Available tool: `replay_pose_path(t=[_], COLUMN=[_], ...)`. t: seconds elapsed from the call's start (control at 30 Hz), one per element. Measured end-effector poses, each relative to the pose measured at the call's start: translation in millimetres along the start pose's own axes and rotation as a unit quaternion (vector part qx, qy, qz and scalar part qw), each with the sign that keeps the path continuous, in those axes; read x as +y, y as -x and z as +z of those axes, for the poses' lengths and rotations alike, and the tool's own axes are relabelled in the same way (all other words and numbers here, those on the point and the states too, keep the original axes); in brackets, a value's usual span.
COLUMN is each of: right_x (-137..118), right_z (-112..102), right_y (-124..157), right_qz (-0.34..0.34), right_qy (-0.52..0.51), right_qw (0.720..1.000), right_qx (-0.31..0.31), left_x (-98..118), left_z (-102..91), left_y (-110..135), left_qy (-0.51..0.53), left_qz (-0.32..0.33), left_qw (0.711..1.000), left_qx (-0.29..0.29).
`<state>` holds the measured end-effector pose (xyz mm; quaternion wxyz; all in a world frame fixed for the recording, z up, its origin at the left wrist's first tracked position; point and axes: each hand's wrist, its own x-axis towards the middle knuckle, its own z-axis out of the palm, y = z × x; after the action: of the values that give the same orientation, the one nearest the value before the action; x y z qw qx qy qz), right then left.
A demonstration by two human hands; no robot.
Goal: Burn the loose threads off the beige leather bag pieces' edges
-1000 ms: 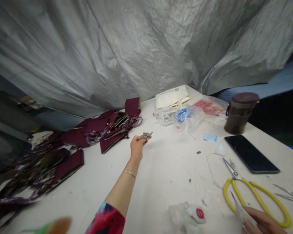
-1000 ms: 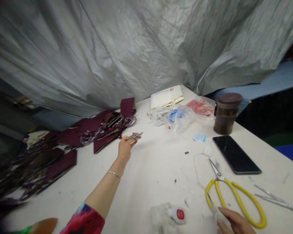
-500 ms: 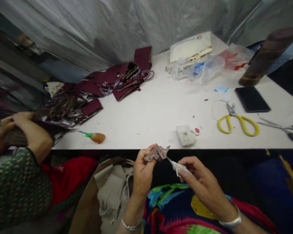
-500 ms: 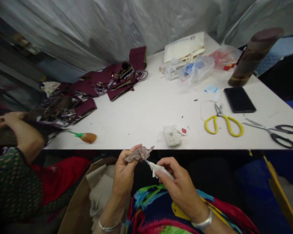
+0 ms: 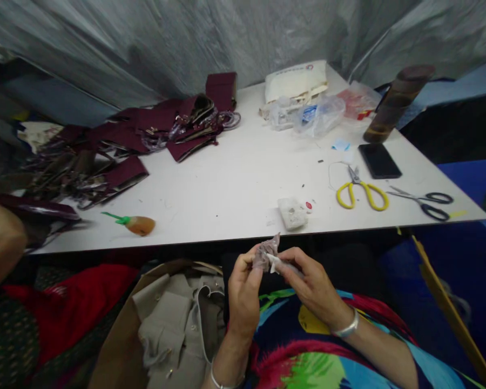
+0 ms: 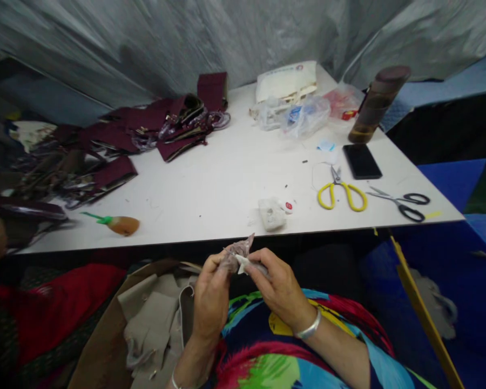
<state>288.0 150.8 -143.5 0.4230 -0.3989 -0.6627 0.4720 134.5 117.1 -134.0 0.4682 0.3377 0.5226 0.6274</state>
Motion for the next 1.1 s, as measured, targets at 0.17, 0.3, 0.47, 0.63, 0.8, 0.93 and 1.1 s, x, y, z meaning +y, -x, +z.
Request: replay_pose_path(t=[0.17, 0.3, 0.47, 0.63, 0.8, 0.93, 1.1], right_x=[3, 4, 9, 8, 5, 6, 14], right_z=[-4, -2, -3, -9, -7, 0, 9], right_y=[1, -1, -1, 1, 1, -1, -4], right_qz=[-0.05, -0.084, -0.106, -0.088, -0.086, -0.07, -0.051], right_qy=[0.029, 0.045, 0.064, 0.1, 0.123, 0.145, 0.215], right_qw=[0.998, 0.995, 0.992, 0.991, 0.988, 0.986, 0.975], right_qx=[0.004, 0.0, 0.013, -0.003, -0.036, -0.049, -0.039], left_x=[-5, -4, -10, -14, -20, -23, -21], left_z=[1.9, 8.8, 14.7, 11.4, 11.1, 16.5, 21.1], left_y=[-1, -4, -9, -10, -9, -15, -32], left_qy=[0.124, 0.167, 0.185, 0.156, 0.104, 0.082, 0.134], left_qz=[-0.04, -0.06, -0.114, -0.129, -0.099, -0.075, -0.102], left_qw=[0.991, 0.984, 0.976, 0.979, 0.989, 0.99, 0.981], left_qx=[0.016, 0.02, -0.005, -0.019, 0.04, 0.092, 0.097])
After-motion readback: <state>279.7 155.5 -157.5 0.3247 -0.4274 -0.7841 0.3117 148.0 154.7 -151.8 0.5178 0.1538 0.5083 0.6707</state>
